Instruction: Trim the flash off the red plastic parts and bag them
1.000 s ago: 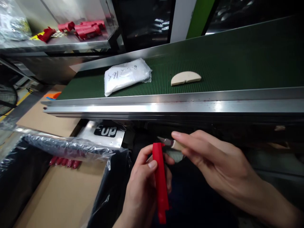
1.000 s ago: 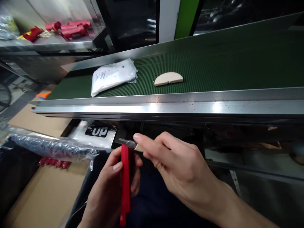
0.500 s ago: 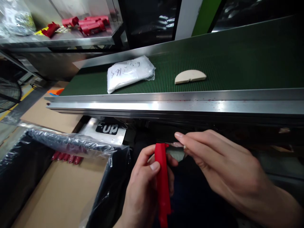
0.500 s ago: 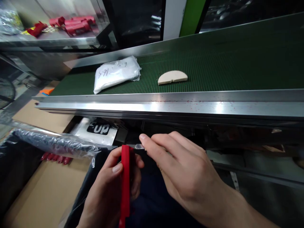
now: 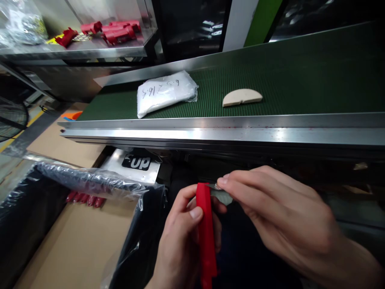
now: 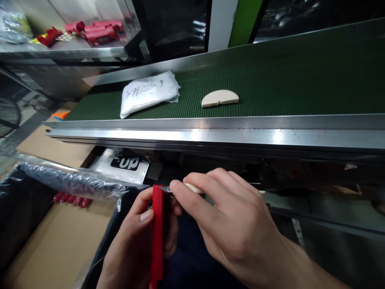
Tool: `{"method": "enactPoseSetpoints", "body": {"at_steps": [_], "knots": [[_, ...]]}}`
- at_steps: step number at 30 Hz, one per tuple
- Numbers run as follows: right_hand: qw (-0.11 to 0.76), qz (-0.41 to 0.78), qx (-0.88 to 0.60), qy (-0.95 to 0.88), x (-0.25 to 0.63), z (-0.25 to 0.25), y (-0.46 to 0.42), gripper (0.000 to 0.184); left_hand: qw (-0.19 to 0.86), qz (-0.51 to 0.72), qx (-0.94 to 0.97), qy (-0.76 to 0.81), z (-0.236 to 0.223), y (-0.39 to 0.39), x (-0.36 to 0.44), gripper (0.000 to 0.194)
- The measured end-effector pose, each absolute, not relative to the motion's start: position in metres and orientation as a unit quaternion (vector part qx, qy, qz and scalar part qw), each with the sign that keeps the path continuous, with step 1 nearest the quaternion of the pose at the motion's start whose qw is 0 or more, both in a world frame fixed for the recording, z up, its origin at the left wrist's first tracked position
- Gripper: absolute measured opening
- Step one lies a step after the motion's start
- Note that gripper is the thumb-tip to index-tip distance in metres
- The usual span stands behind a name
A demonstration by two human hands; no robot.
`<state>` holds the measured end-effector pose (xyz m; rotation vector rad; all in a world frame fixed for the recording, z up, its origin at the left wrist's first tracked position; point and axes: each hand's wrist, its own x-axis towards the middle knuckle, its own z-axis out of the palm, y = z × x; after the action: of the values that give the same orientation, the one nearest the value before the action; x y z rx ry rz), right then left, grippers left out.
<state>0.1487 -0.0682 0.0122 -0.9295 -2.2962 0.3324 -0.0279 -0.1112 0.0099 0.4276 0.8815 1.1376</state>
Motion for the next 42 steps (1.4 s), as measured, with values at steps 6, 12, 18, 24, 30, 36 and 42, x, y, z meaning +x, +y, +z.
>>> {"method": "enactPoseSetpoints", "body": {"at_steps": [6, 12, 18, 24, 30, 36, 42], "knots": [[0.321, 0.121, -0.344, -0.874, 0.15, 0.013, -0.069, 0.049, 0.732, 0.516, 0.196, 0.4, 0.009, -0.112, -0.029, 0.022], [0.309, 0.121, -0.344, -0.878, 0.15, 0.013, -0.07, 0.05, 0.736, 0.507, 0.2, 0.402, 0.008, -0.112, -0.03, 0.022], [0.292, 0.103, -0.342, -0.887, 0.154, 0.01, -0.07, 0.053, 0.74, 0.502, 0.192, 0.404, 0.009, -0.11, -0.029, 0.022], [0.269, 0.108, -0.333, -0.898, 0.15, 0.008, -0.078, 0.045, 0.742, 0.499, 0.157, 0.419, 0.009, -0.108, -0.034, 0.022], [0.274, 0.085, -0.305, -0.908, 0.141, 0.014, -0.086, 0.037, 0.739, 0.521, 0.173, 0.392, 0.007, -0.098, -0.04, 0.02], [0.278, 0.057, -0.311, -0.907, 0.132, 0.016, -0.095, 0.035, 0.729, 0.534, 0.187, 0.384, 0.011, -0.087, -0.042, 0.018], [0.284, 0.07, -0.307, -0.906, 0.136, 0.011, -0.103, 0.034, 0.72, 0.545, 0.177, 0.39, 0.011, -0.078, -0.046, 0.021]]}}
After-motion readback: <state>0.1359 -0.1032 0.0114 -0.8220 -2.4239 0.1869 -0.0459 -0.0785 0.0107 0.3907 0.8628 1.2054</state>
